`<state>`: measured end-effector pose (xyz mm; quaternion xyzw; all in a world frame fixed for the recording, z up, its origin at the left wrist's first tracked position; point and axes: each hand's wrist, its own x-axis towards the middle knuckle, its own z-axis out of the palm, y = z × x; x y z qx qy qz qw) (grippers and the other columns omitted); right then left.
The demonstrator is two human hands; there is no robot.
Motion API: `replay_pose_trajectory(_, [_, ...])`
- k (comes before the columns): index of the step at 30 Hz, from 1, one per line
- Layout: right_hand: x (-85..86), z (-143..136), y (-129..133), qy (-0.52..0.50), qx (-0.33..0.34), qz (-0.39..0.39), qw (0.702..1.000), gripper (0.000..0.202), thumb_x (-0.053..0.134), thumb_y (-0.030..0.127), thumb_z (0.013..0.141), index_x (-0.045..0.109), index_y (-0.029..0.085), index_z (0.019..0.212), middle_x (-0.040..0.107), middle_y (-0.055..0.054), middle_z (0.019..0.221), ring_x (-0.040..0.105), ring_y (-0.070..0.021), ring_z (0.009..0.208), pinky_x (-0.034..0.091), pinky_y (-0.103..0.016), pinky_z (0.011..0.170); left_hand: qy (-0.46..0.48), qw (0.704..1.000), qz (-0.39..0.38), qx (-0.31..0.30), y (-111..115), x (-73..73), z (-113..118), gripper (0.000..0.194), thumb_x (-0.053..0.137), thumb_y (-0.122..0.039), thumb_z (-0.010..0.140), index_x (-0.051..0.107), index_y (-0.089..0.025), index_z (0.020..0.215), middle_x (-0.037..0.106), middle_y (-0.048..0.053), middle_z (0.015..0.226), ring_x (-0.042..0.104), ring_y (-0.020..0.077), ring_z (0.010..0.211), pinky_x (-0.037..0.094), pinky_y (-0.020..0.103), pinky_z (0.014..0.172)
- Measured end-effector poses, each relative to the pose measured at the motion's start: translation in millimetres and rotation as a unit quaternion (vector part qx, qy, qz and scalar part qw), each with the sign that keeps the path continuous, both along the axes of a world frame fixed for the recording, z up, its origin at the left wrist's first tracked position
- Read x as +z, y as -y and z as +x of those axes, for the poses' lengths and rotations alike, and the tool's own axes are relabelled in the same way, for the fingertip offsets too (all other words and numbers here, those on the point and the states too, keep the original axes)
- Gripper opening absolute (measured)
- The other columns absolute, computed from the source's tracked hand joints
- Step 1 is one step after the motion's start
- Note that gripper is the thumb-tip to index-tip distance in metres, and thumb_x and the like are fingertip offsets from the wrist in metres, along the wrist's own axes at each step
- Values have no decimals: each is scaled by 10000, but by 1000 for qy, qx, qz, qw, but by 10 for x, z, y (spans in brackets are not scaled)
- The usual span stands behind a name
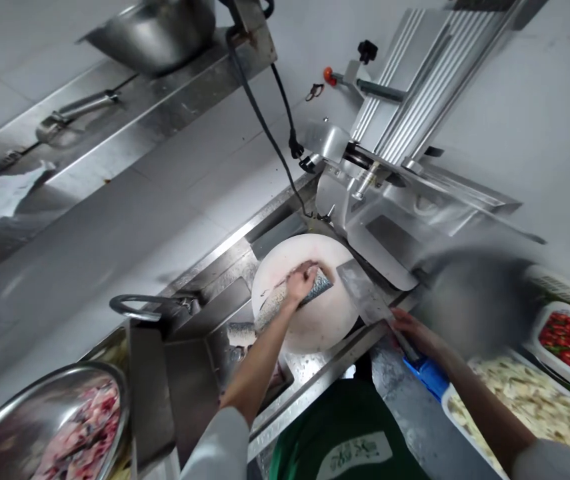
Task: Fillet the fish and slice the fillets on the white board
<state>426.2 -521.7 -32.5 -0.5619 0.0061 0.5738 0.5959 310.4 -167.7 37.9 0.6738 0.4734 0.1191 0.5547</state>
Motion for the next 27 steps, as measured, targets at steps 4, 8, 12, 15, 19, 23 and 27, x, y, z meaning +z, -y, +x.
replay_pose_trajectory(4, [20, 35, -407, 127, 39, -70, 989, 403, 744, 543, 838, 528, 223, 722, 588, 33, 536, 556, -122, 461, 458, -230, 493, -97, 977, 168, -90, 178, -118, 179, 101, 822, -288, 819, 809, -229, 901, 806, 89, 920, 692, 332, 1203, 479, 343, 1046])
replay_pose_trajectory(8, [-17, -55, -536, 230, 69, -136, 961, 410, 729, 475, 897, 491, 240, 659, 443, 70, 358, 435, -106, 346, 360, -216, 447, -84, 954, 147, -246, 279, -110, -135, 109, 770, -252, 764, 733, -242, 661, 741, 70, 747, 704, 315, 970, 501, 356, 966])
replay_pose_trajectory(12, [-49, -244, -416, 217, 58, -157, 962, 383, 758, 469, 884, 509, 243, 700, 453, 73, 376, 443, -123, 332, 311, -232, 419, -38, 937, 140, -317, 466, -105, -424, 237, 739, -202, 638, 553, -267, 506, 619, 61, 640, 623, 286, 839, 479, 397, 995])
replay_pose_trajectory(15, [-50, -439, -325, 222, 49, -167, 959, 311, 695, 412, 937, 532, 230, 745, 472, 55, 423, 477, -125, 381, 338, -249, 460, -29, 934, 231, -272, 538, -146, -441, 268, 661, -224, 668, 443, -276, 522, 535, 51, 624, 562, 269, 788, 474, 424, 955])
replay_pose_trajectory(19, [-26, -805, -372, 227, -17, -176, 958, 275, 589, 453, 980, 565, 215, 845, 554, 11, 552, 565, -158, 536, 400, -267, 543, 5, 909, 332, -251, 489, -250, -372, 213, 580, -227, 720, 414, -273, 596, 513, 44, 656, 541, 256, 761, 467, 424, 863])
replay_pose_trajectory(23, [6, -1148, -550, 257, -66, -157, 951, 323, 578, 533, 935, 579, 219, 859, 660, -36, 739, 628, -197, 719, 458, -277, 640, 36, 881, 404, -245, 427, -340, -404, 153, 550, -195, 731, 442, -260, 645, 555, 51, 715, 538, 250, 776, 443, 425, 854])
replay_pose_trajectory(27, [1, -1286, -682, 239, -54, -141, 959, 336, 555, 548, 945, 591, 221, 877, 661, -41, 747, 636, -218, 756, 476, -291, 667, 21, 866, 438, -241, 419, -372, -455, 119, 548, -160, 724, 481, -252, 689, 574, 46, 746, 548, 253, 817, 431, 424, 880])
